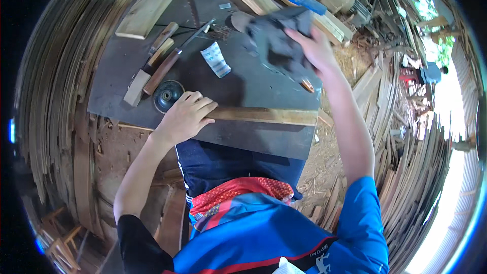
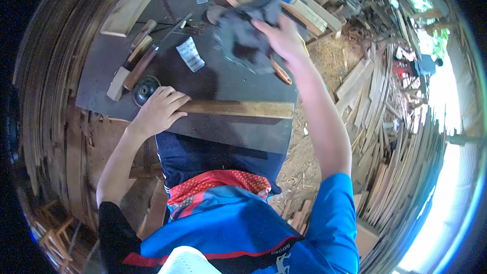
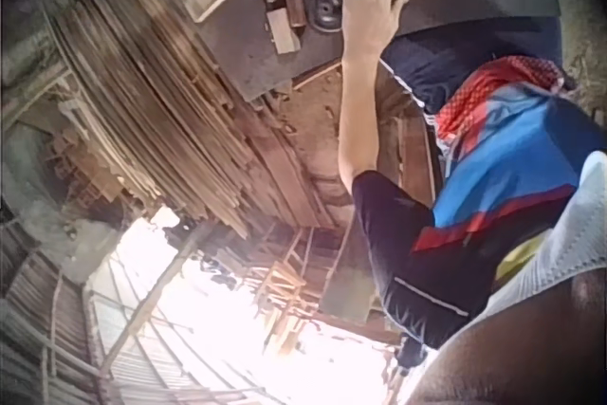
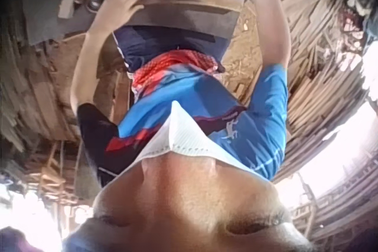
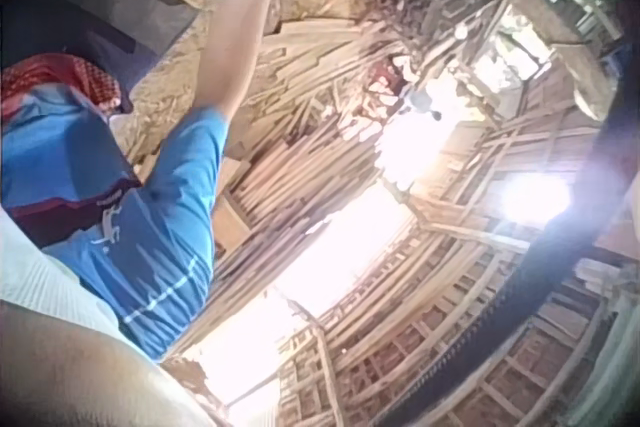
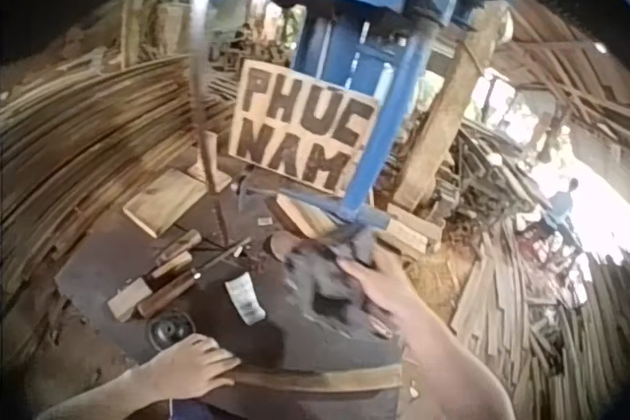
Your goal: Cleaning a wooden piece with a brush and cloth, followed by measuring a curved wooden plank with a tape measure.
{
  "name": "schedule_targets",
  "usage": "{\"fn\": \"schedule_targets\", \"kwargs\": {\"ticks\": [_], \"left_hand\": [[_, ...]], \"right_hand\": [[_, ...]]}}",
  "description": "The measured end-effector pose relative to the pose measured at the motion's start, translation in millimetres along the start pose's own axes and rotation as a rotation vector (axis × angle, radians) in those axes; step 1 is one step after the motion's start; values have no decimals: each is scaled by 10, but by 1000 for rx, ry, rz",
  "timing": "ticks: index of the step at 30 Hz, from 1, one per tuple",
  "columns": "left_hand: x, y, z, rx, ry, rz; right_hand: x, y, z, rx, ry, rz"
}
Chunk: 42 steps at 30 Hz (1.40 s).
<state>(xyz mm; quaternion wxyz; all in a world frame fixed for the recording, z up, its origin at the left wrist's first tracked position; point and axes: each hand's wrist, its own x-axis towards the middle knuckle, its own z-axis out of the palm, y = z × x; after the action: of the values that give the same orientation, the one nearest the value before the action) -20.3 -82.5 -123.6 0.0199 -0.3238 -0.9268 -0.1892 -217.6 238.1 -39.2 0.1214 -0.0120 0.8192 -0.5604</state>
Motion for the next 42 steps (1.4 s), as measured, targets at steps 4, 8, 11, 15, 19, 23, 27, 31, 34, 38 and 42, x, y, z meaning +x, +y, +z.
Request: {"fn": "schedule_targets", "kwargs": {"ticks": [4, 8, 11, 15, 19, 23, 27, 31, 34, 38, 42], "left_hand": [[115, 32, -23, -88, -2, -36], [38, 10, 20, -31, -4, -60], [-24, 37, -74, 12, 23, -90], [364, 516, -343, -232, 127, -9], [297, 1257, -814, -1452, 31, 360], [487, 1717, -730, -1828, 220, 684], [503, 1609, -907, -1765, 226, 669], [529, 1582, -984, -1713, 280, 581], [526, 1570, -1034, -1683, 355, 563], [493, 1555, -1041, -1772, 330, 429], [481, 1300, -480, -1512, 223, -265]], "right_hand": [[630, 26, 437, 120, -312, 16], [748, 87, 325, -421, 17, -331], [833, 290, 48, -644, 192, -442], [1264, 1231, -1283, -964, 140, -308], [1174, 1371, -795, -904, -28, -319], [1050, 1342, -742, -902, 121, -287], [849, 1221, -701, -947, 273, -314], [425, 1009, -811, -570, 212, -102], [-177, 798, -635, -261, 195, -183], [-1039, 656, -470, 273, 89, -168], [-1634, 855, -283, 350, 96, -236]]}}
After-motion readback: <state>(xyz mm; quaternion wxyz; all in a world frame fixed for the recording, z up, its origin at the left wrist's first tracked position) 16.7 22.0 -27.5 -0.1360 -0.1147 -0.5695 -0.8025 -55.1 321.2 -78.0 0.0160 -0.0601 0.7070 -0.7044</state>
